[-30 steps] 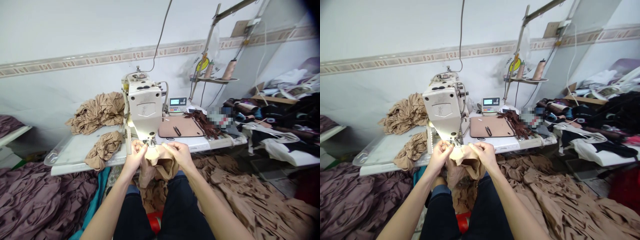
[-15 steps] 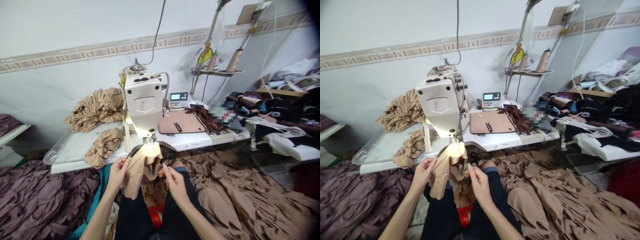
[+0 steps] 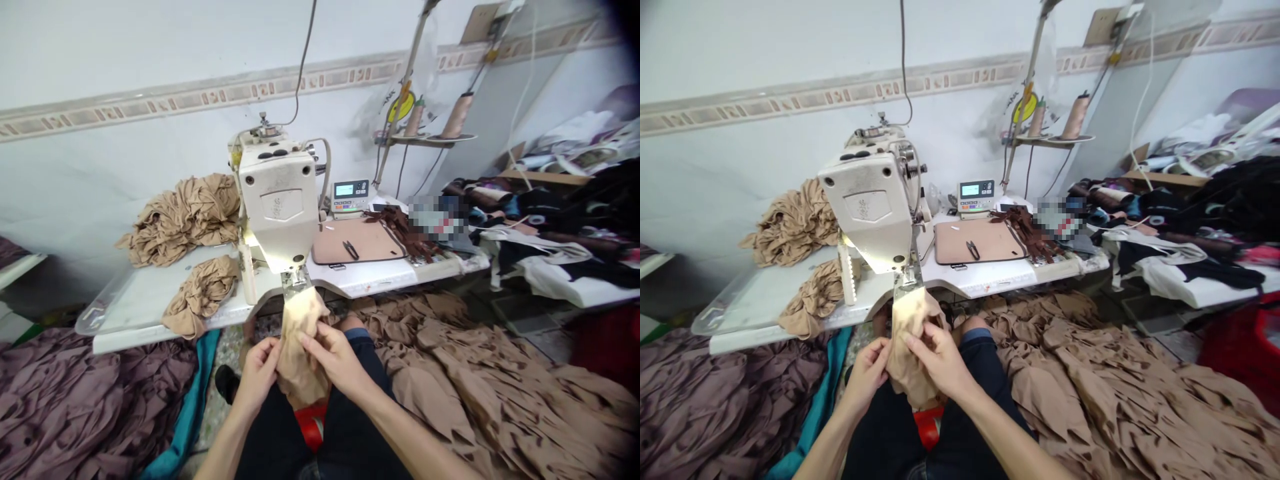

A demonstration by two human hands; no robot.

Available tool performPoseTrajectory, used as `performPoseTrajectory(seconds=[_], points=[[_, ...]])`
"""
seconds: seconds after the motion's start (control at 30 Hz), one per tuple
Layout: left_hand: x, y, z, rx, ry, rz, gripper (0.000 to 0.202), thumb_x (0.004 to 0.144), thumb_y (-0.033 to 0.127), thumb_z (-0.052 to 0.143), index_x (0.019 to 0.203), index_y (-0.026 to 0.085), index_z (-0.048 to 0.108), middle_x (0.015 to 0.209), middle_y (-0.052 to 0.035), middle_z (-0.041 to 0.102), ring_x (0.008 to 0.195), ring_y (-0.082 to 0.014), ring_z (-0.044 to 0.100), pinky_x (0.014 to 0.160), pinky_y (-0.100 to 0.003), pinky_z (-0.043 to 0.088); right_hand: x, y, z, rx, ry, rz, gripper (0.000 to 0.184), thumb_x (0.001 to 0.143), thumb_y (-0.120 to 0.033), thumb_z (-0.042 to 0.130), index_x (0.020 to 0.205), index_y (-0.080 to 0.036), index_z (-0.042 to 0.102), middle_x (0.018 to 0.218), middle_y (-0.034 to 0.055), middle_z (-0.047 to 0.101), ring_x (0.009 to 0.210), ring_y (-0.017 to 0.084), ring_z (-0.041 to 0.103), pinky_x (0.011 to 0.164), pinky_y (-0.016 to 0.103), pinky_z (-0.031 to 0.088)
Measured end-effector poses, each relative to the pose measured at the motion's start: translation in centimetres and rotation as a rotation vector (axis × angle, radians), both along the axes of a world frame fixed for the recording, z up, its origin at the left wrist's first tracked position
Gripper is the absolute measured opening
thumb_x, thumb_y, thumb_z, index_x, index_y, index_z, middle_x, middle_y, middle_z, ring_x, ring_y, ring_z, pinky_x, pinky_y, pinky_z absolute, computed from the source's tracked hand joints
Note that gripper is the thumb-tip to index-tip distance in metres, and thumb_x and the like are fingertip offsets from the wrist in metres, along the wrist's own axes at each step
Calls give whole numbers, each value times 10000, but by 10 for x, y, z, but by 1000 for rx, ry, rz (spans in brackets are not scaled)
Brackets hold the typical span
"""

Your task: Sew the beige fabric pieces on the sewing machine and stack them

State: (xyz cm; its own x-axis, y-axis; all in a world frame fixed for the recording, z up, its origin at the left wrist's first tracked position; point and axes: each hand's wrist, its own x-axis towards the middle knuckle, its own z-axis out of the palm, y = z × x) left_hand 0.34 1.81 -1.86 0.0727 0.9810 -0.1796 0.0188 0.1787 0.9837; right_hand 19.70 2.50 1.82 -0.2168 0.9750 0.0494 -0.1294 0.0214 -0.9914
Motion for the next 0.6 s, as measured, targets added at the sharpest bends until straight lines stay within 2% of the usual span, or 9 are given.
performPoseTrajectory(seconds=[0.1, 0.17, 0.27, 0.33, 0.4, 0.47, 0.53, 0.6], points=[[-2, -7, -9, 57, 90, -168, 486, 884, 637, 765, 820, 158, 715, 709, -3, 607, 591, -109, 490, 542, -208, 401, 23, -10, 0, -62, -107, 94, 553, 928, -672, 676, 672, -228, 469, 579, -59, 410, 504, 106, 380, 472, 253, 290], [-3, -9, -9, 95, 120, -173, 440, 873, 594, 794, 948, 161, 758, 869, -53, 695, 710, -149, 583, 625, -234, 468, 37, -15, -3, -24, -250, 196, 559, 913, -570, 722, 629, -227, 383, 606, -68, 336, 555, 98, 315, 499, 254, 243], [3, -12, -3, 94, 117, -104, 473, 910, 588, 754, 1146, 179, 735, 1020, -88, 729, 824, -184, 629, 709, -260, 504, 49, -22, -6, 18, -520, 427, 579, 830, -370, 817, 570, -203, 327, 596, -83, 265, 569, 84, 250, 522, 264, 180], [15, -16, 1, 80, 116, -223, 453, 957, 601, 690, 1117, 178, 727, 1006, -82, 726, 852, -189, 628, 764, -276, 512, 52, -26, -5, 19, -645, 520, 626, 773, -314, 880, 531, -186, 317, 549, -97, 238, 550, 74, 222, 529, 273, 157], [28, -23, 1, 36, 124, -456, 499, 1000, 654, 591, 993, 170, 715, 897, -58, 698, 801, -179, 604, 753, -278, 501, 53, -29, -1, 13, -688, 601, 614, 750, -328, 923, 503, -174, 383, 496, -106, 260, 524, 70, 235, 530, 276, 171], [37, -31, -5, -63, 141, -666, 654, 1015, 755, 437, 838, 167, 665, 715, -19, 610, 655, -152, 538, 646, -270, 455, 58, -32, 3, 40, -691, 685, 504, 759, -344, 933, 520, -169, 525, 480, -104, 348, 507, 72, 300, 533, 273, 208], [38, -38, -13, -158, 150, -774, 747, 986, 834, 354, 751, 174, 613, 589, 23, 491, 544, -126, 446, 551, -262, 372, 66, -34, 8, 90, -685, 718, 357, 810, -334, 901, 596, -172, 665, 514, -88, 454, 516, 80, 389, 546, 268, 249], [33, -43, -17, -179, 140, -787, 723, 954, 841, 447, 724, 172, 597, 561, 51, 423, 526, -105, 378, 530, -248, 313, 75, -34, 10, 123, -656, 668, 256, 891, -316, 821, 690, -176, 749, 583, -58, 557, 555, 95, 476, 571, 257, 300]])
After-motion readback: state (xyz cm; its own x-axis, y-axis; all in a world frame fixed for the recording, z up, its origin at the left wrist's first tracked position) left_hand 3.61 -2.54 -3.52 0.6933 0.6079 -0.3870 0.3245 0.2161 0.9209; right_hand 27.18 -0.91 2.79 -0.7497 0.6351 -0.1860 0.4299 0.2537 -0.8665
